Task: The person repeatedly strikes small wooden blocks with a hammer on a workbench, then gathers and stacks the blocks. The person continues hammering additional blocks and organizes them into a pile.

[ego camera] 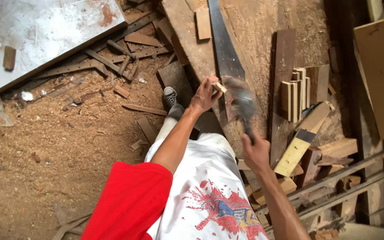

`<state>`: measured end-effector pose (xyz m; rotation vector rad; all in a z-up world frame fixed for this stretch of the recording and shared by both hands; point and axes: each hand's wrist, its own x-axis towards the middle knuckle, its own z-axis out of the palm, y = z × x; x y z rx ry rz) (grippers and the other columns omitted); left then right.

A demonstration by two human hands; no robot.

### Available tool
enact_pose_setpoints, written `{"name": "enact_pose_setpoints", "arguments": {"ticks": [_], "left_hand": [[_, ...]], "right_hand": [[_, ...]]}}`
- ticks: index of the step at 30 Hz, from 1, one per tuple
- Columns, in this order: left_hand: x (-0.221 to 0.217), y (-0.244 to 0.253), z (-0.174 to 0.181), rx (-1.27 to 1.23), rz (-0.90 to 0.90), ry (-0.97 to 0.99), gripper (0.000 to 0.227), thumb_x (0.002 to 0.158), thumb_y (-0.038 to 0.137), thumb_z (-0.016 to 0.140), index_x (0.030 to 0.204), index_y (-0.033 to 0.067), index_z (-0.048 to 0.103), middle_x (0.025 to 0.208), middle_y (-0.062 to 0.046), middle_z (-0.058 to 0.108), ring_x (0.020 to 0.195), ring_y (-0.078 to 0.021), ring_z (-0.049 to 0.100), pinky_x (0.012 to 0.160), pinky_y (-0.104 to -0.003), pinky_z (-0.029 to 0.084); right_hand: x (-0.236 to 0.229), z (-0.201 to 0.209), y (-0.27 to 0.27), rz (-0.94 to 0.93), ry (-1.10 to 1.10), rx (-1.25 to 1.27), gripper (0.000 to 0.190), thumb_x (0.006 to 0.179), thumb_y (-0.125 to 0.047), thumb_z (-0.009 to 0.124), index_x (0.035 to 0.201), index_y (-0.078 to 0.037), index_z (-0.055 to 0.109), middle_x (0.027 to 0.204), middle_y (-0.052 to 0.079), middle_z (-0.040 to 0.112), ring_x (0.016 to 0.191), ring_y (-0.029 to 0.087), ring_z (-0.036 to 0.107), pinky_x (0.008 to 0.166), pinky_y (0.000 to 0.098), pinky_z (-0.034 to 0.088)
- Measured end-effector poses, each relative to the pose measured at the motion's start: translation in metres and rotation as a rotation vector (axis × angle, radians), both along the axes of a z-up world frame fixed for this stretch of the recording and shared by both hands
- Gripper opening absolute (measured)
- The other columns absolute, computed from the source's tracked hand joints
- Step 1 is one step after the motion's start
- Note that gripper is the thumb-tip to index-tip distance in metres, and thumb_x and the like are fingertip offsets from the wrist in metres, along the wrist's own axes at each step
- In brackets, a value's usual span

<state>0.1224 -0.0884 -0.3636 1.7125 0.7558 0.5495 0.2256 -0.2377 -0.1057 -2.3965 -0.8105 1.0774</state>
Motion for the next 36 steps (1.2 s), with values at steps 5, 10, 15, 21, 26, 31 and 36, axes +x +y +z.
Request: {"name": "enact_pose_setpoints", "arguments": {"ticks": [5,10,15,21,26,31,36], "left_hand": [[0.005,-0.008,-0.012,0.106,-0.003,0.059,0.058,0.094,0.018,0.076,0.137,-0.0012,0.042,0.127,-0.021,0.054,0.122,-0.0459,0.054,0.112,-0.049,0.046],[-0.001,-0.012,-0.019,0.134,0.003,0.057,0.06,0.093,0.017,0.078,0.131,-0.0064,0.038,0.126,-0.03,0.047,0.12,-0.0478,0.051,0.108,-0.052,0.044],[0.002,-0.006,-0.013,-0.498,0.054,-0.079,0.034,0.103,0.013,0.066,0.132,0.0064,0.049,0.113,-0.019,0.059,0.104,-0.0395,0.065,0.102,-0.049,0.055],[-0.004,-0.006,-0.017,0.052,0.079,-0.075,0.047,0.094,0.019,0.072,0.124,0.0021,0.041,0.112,-0.022,0.054,0.105,-0.0398,0.058,0.09,-0.049,0.051],[0.006,0.005,-0.028,-0.457,0.018,-0.124,0.033,0.106,0.024,0.064,0.124,0.0022,0.046,0.111,-0.022,0.056,0.105,-0.0415,0.058,0.09,-0.05,0.052],[-0.008,-0.011,-0.031,-0.064,-0.036,0.085,0.05,0.096,0.02,0.072,0.129,0.0024,0.039,0.114,-0.022,0.055,0.105,-0.0412,0.06,0.09,-0.049,0.051],[-0.001,-0.004,-0.022,-0.055,0.006,-0.065,0.05,0.099,0.014,0.073,0.136,0.0063,0.04,0.113,-0.016,0.062,0.105,-0.0364,0.067,0.104,-0.053,0.047]], "right_hand": [[0.006,0.004,-0.008,0.033,-0.084,-0.03,0.045,0.101,-0.046,0.062,0.091,-0.002,0.065,0.054,0.001,0.048,0.05,0.008,0.044,0.043,0.031,0.036],[-0.003,-0.001,-0.007,-0.03,0.041,0.058,0.051,0.103,-0.05,0.058,0.087,-0.002,0.063,0.056,-0.002,0.051,0.05,0.007,0.046,0.043,0.0313,0.036],[0.007,0.002,-0.002,0.059,-0.156,-0.031,0.048,0.101,-0.05,0.062,0.107,-0.004,0.071,0.054,0.001,0.046,0.053,0.007,0.042,0.044,0.0289,0.041],[0.008,0.004,-0.004,-0.049,0.065,-0.021,0.042,0.1,-0.045,0.055,0.087,-0.005,0.062,0.056,0.0,0.055,0.043,0.009,0.051,0.035,0.0327,0.041],[0.021,0.016,0.007,0.021,-0.112,0.039,0.045,0.106,-0.044,0.06,0.09,-0.002,0.063,0.057,0.005,0.052,0.052,0.011,0.047,0.046,0.0316,0.04],[0.003,0.012,0.001,0.036,-0.04,0.182,0.043,0.101,-0.05,0.055,0.094,-0.008,0.063,0.057,0.001,0.056,0.048,0.009,0.051,0.044,0.0325,0.039],[0.013,0.016,0.007,-0.016,-0.15,-0.14,0.041,0.094,-0.046,0.063,0.105,-0.007,0.072,0.05,0.006,0.054,0.042,0.013,0.05,0.041,0.0361,0.041]]}}
